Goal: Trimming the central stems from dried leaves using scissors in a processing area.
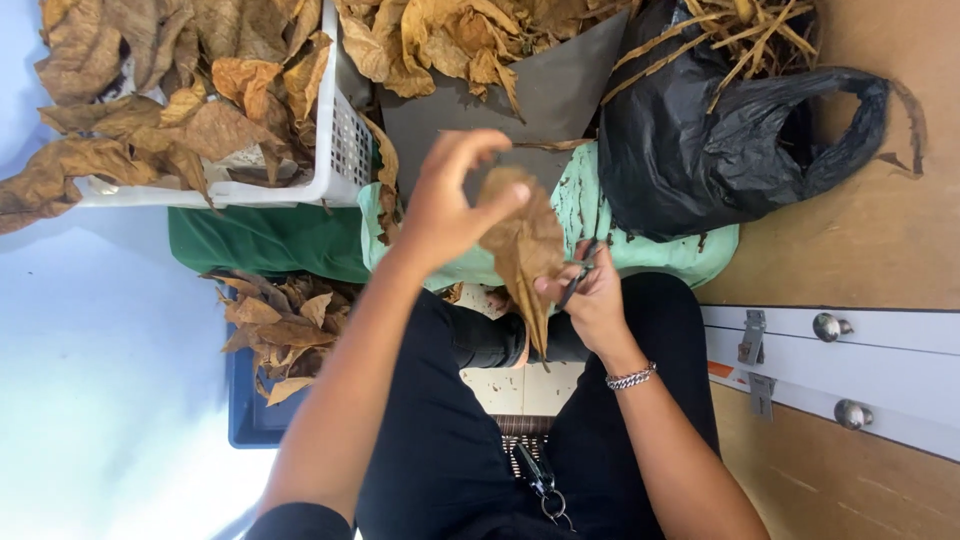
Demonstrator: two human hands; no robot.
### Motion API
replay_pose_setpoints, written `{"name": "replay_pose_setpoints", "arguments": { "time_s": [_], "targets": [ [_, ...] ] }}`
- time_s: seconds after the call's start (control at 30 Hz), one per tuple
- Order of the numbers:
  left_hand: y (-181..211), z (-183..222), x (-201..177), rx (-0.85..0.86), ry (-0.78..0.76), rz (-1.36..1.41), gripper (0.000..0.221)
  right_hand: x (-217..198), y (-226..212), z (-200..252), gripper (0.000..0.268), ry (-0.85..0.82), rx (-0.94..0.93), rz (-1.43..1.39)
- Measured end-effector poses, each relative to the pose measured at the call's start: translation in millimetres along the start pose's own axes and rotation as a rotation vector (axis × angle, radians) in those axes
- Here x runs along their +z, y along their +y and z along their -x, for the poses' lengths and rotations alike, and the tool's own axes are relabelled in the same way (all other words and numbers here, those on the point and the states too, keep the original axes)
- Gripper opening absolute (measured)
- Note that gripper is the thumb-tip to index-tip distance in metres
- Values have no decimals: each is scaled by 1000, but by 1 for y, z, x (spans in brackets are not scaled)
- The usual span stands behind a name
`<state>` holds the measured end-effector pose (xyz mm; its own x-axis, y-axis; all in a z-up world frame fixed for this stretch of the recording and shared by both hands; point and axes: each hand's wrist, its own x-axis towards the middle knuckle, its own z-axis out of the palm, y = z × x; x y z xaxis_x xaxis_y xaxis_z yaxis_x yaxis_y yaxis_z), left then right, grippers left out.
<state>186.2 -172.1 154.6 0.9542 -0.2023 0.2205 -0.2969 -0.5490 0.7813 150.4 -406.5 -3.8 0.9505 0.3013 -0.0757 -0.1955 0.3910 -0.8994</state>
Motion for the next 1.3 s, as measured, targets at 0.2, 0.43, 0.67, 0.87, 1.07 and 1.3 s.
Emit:
{"name": "replay_pose_setpoints", "arguments": {
  "time_s": [0.2,0.43,0.67,0.87,1.07,1.3],
  "targets": [
    [-36,82,99,-284,441,449,36,-8,0,-14,58,157,-20,2],
    [-34,90,124,-510,182,886,68,7,-19,-31,59,187,-137,58],
    [-26,84,121,-551,63,909,29,-1,-23,-34,58,225,-186,17],
    [-42,76,122,-488,145,835,20,-8,-13,-38,56,216,-205,-13],
    [-34,71,113,-501,199,877,19,17,-16,-23,65,145,-56,33],
    [-38,71,112,-491,256,780,24,16,-23,-23,63,186,-56,77]
  ]
}}
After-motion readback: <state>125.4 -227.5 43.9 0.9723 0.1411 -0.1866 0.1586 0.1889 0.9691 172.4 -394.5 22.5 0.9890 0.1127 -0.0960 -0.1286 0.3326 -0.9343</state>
